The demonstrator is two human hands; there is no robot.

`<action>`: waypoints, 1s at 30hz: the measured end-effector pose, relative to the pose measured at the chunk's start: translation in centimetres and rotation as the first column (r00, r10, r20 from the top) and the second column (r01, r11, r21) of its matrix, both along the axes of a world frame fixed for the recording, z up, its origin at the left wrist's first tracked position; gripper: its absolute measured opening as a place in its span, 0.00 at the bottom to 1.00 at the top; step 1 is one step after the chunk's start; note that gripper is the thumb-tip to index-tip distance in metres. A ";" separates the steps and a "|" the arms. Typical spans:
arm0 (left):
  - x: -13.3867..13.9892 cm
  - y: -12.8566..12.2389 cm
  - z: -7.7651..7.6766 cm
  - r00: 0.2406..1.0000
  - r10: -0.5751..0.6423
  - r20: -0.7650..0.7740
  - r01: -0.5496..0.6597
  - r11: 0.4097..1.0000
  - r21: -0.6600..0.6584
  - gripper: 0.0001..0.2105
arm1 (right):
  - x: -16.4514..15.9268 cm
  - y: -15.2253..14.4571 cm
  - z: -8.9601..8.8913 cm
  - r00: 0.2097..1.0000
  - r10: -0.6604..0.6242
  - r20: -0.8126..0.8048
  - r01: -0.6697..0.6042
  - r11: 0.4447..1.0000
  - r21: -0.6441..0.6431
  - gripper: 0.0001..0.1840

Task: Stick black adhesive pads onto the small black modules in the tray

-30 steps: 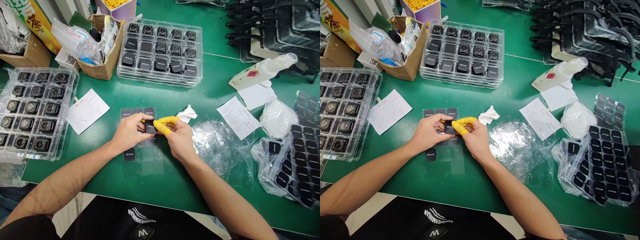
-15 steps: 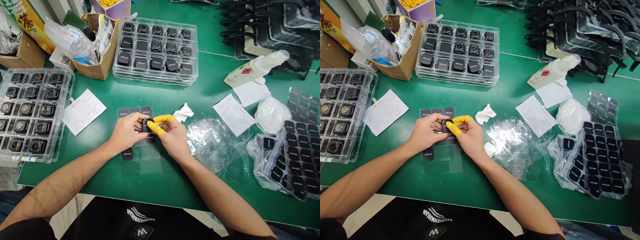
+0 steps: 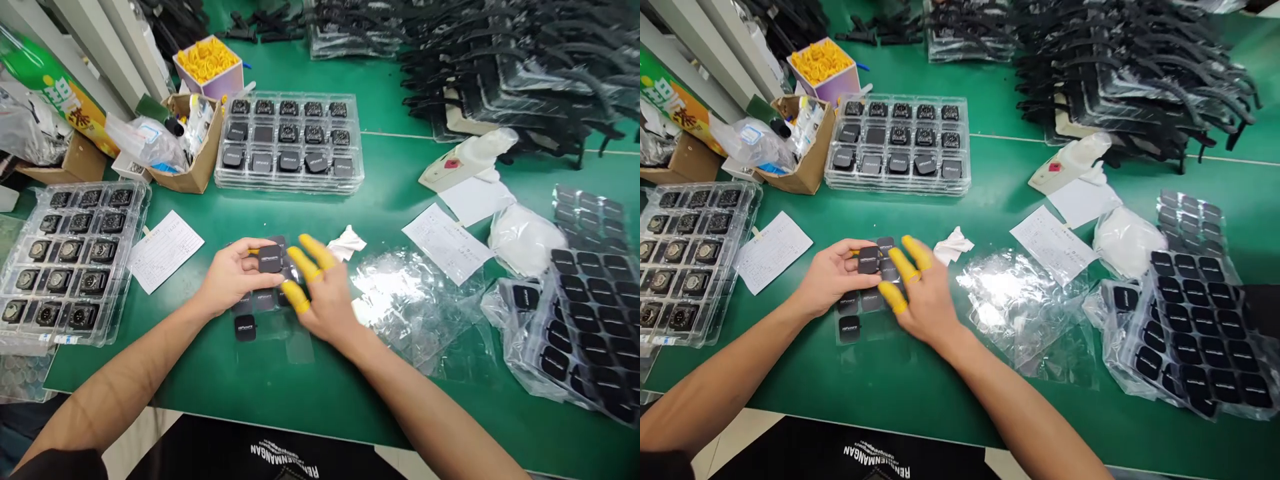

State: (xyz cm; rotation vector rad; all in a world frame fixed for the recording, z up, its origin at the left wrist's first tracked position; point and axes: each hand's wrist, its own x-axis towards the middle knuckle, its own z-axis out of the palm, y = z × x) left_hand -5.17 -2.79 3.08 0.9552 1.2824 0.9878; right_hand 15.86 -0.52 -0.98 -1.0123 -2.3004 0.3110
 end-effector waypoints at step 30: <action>1.9 16.0 4.4 0.728 -0.005 -0.686 0.331 0.878 0.345 0.10 | 1.8 1.0 2.3 0.870 -0.101 -0.483 0.154 0.985 0.071 0.20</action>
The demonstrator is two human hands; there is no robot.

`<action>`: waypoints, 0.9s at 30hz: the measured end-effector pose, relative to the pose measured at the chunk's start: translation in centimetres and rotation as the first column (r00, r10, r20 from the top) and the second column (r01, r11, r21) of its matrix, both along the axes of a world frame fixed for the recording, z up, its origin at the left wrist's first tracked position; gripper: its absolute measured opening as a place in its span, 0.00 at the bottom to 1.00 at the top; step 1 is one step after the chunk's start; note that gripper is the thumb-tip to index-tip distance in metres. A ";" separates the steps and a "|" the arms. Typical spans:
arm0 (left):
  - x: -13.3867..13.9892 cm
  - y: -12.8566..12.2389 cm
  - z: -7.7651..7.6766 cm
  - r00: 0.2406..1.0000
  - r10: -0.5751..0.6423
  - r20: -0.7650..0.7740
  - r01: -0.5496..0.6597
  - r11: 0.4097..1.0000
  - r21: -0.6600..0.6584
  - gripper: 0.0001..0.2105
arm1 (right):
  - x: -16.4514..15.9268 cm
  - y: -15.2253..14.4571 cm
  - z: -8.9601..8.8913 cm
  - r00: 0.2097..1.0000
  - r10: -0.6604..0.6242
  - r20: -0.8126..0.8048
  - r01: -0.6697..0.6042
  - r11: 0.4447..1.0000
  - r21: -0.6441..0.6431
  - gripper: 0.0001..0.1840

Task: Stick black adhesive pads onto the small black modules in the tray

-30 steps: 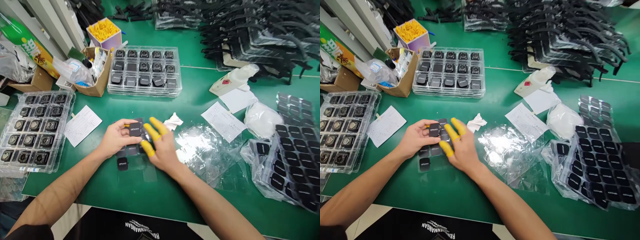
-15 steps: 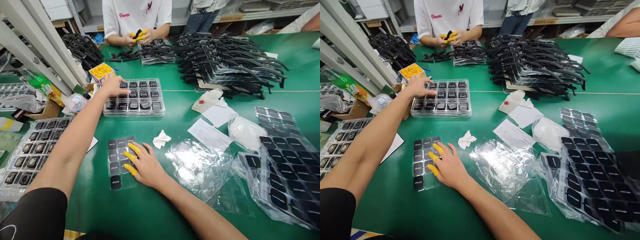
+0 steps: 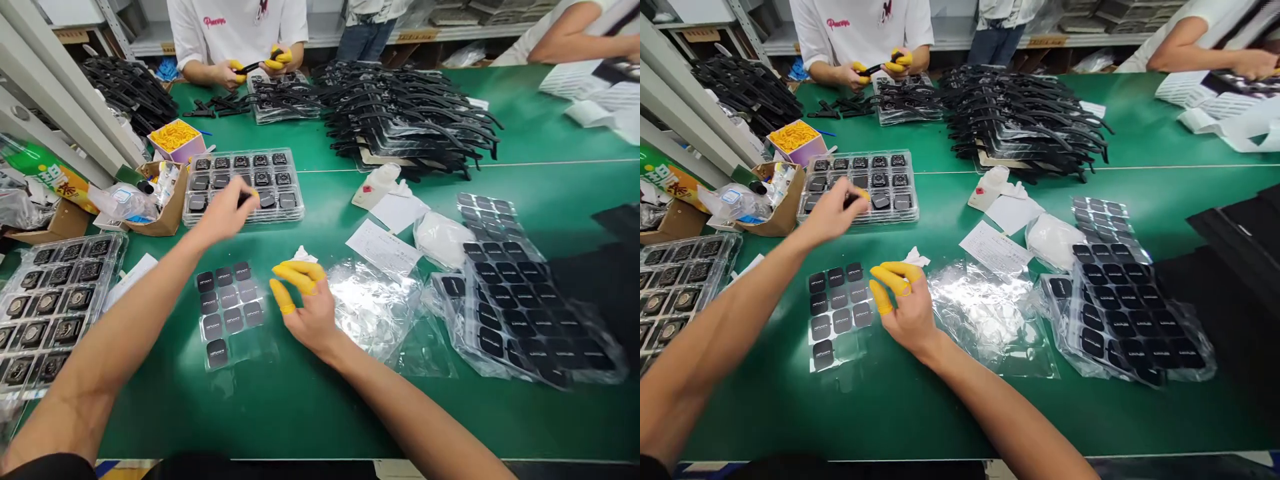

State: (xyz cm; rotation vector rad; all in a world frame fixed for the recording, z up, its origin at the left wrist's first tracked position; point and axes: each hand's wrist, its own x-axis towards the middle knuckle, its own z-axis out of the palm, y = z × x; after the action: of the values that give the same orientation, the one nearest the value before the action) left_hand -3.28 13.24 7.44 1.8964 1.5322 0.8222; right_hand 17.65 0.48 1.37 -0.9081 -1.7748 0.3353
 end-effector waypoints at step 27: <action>-1.1 -17.0 -3.9 0.844 0.332 0.421 -0.023 0.807 -0.590 0.29 | 0.3 2.2 -1.4 0.823 -0.010 0.568 0.121 0.980 -0.159 0.08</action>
State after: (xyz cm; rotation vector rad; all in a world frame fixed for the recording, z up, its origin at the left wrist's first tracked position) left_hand -4.39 -3.77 3.55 0.9983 1.4187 0.7550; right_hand 17.94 2.70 0.00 -1.3014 -2.2748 0.1980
